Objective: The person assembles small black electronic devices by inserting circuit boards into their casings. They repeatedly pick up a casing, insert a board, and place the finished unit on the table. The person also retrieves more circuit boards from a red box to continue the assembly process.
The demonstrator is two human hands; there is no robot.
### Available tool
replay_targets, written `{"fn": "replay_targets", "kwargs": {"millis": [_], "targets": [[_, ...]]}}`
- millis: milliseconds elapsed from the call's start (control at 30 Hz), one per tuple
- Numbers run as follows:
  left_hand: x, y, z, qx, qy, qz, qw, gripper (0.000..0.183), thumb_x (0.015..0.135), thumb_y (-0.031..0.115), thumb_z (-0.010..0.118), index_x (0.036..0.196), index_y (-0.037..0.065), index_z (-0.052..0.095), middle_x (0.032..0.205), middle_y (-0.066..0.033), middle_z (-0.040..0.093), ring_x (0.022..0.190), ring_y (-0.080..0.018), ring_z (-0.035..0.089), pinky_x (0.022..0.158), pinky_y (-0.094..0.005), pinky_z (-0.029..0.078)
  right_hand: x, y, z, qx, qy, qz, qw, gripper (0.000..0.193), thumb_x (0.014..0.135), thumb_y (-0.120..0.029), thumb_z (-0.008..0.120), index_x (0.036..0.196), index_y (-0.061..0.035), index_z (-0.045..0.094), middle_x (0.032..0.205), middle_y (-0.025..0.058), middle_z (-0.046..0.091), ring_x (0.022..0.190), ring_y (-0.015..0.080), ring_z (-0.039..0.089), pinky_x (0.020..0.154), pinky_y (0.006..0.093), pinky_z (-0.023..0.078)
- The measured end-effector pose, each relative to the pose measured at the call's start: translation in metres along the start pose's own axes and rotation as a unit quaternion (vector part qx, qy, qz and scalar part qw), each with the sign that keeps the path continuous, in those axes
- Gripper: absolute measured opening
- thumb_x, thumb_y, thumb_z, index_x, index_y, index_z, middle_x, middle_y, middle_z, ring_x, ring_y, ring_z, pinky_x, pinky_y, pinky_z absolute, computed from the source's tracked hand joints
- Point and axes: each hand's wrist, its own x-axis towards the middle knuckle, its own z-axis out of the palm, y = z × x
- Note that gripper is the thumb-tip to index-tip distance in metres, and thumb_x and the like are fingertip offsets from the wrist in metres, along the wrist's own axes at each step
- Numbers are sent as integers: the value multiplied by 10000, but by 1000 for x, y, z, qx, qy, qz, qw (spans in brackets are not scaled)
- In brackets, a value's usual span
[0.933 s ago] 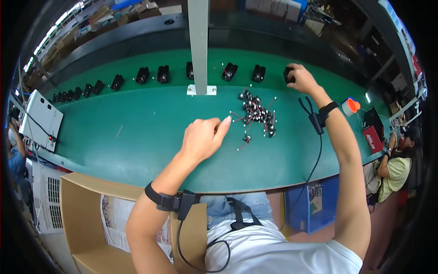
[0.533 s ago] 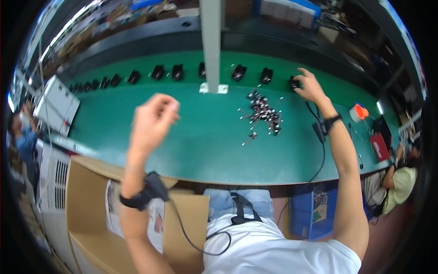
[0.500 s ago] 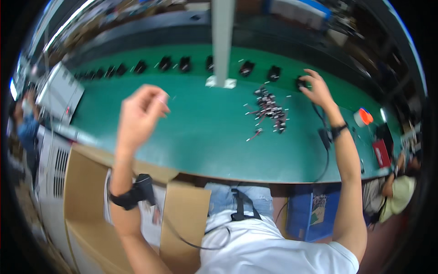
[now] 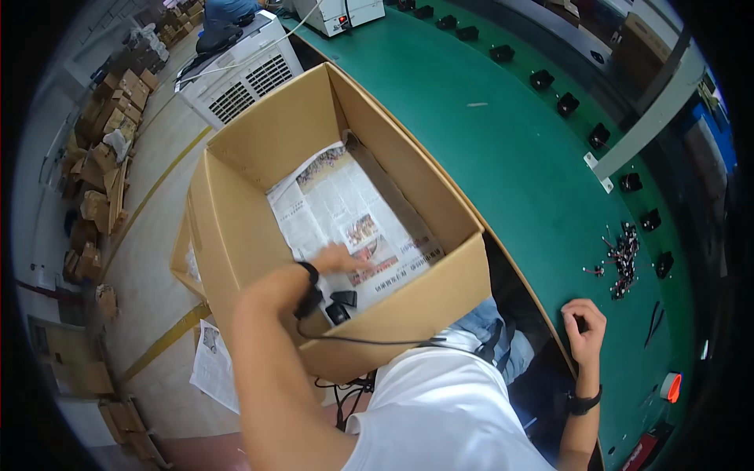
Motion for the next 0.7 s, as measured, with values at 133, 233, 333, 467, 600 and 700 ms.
{"fn": "replay_targets", "kwargs": {"millis": [133,233,333,467,600,700], "targets": [[19,0,47,13,132,-17,991,838,798,759,558,998,-45,683,898,-253,694,901,-353,694,803,-446,537,4,4,0,-20,-4,-14,1000,30,790,3,650,806,22,636,848,146,671,778,247,652,725,321,507],[36,-37,37,-30,57,67,996,692,893,657,512,864,-20,655,838,-272,678,823,-405,676,713,-500,535,8,-4,0,-42,6,44,998,25,787,-2,637,797,11,617,847,151,662,752,256,635,709,334,501],[38,-39,51,-14,100,109,989,600,951,577,469,795,29,659,711,-238,664,698,-420,664,640,-496,535,4,-1,5,-105,9,-20,994,20,781,-21,600,801,-17,604,827,141,646,732,277,615,675,345,475],[41,-45,50,-89,64,137,984,479,970,490,474,817,86,681,686,-215,658,666,-411,656,595,-515,519,5,-2,2,-89,-74,10,993,40,806,-12,616,826,-28,586,860,142,596,767,281,567,682,368,462],[43,-41,32,-84,-20,-41,995,490,933,533,521,867,77,689,855,-224,692,816,-429,663,734,-501,532,18,7,-16,-107,-209,-53,971,169,742,38,656,867,-74,640,900,105,572,796,270,548,695,358,440],[16,-42,9,-69,-71,-236,967,728,830,732,539,962,37,712,997,-220,704,964,-408,667,840,-455,536,-8,32,-17,-61,-188,-31,980,91,759,-87,660,846,-74,635,897,103,582,797,256,532,709,355,428]]}}
